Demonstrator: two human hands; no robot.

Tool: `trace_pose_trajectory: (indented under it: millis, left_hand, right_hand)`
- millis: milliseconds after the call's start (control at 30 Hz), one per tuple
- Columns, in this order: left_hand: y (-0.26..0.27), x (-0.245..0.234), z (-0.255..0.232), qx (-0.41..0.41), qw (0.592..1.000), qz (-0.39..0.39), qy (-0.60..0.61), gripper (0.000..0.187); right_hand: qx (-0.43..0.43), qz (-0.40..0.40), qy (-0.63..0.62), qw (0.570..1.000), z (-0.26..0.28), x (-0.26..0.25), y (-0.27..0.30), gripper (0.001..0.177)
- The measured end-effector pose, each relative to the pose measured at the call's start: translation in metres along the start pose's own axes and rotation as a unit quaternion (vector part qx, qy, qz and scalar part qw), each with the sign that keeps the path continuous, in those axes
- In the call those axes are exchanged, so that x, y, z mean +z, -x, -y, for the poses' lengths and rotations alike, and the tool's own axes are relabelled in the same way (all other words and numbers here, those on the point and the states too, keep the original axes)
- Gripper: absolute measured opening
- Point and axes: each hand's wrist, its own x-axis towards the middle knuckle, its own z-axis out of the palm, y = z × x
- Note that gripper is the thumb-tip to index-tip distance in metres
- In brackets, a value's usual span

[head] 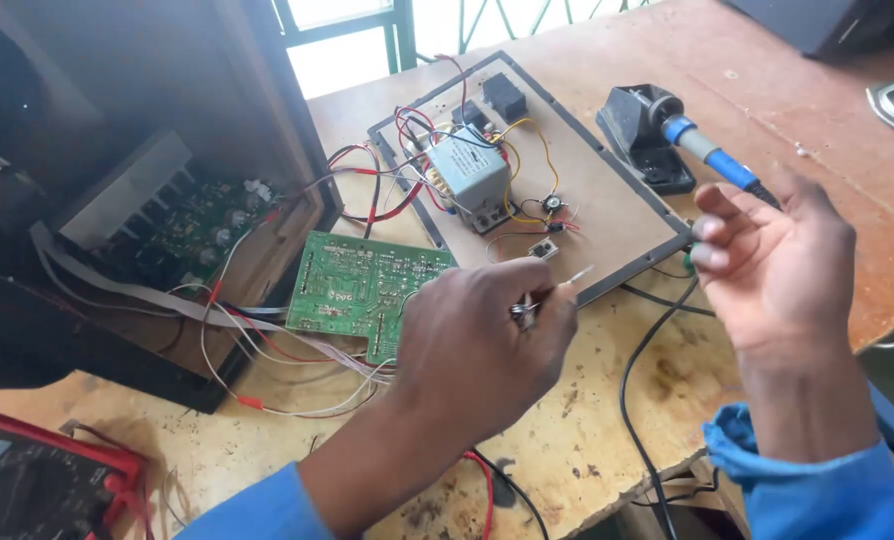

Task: Soldering electrical wires onto a printed circuit board (PCB) for an electronic device repair.

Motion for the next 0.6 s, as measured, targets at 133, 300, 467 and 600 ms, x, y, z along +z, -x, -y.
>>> trace_pose_trajectory:
  millis: [133,300,467,600]
  left_hand:
    - [-0.004,0.014,-0.009,0.042,0.998,-0.041,0.025,0.029]
    - [0.000,0.021,-0.013,0.088,0.996,-0.007,0.032,0.033]
    - [0.009,0.029,-0.003,0.074,0.997,0.014,-0.007,0.025]
    - [0.015,0.035,0.009,0.095,0.994,0.017,-0.046,0.025]
  right_hand:
    - [0.084,-0.017,-0.052,0.995,0.020,0.003,-0.030,0.060]
    - [0.186,-0.022,-0.121,0.975,0.022,-0.006,-0.087,0.063]
    - [0.140,-0.037,-0.050,0.988,0.012,0.003,-0.104,0.059]
    - [-0.089,-0.060,0.171,0.979,0.010,0.022,-0.078,0.044]
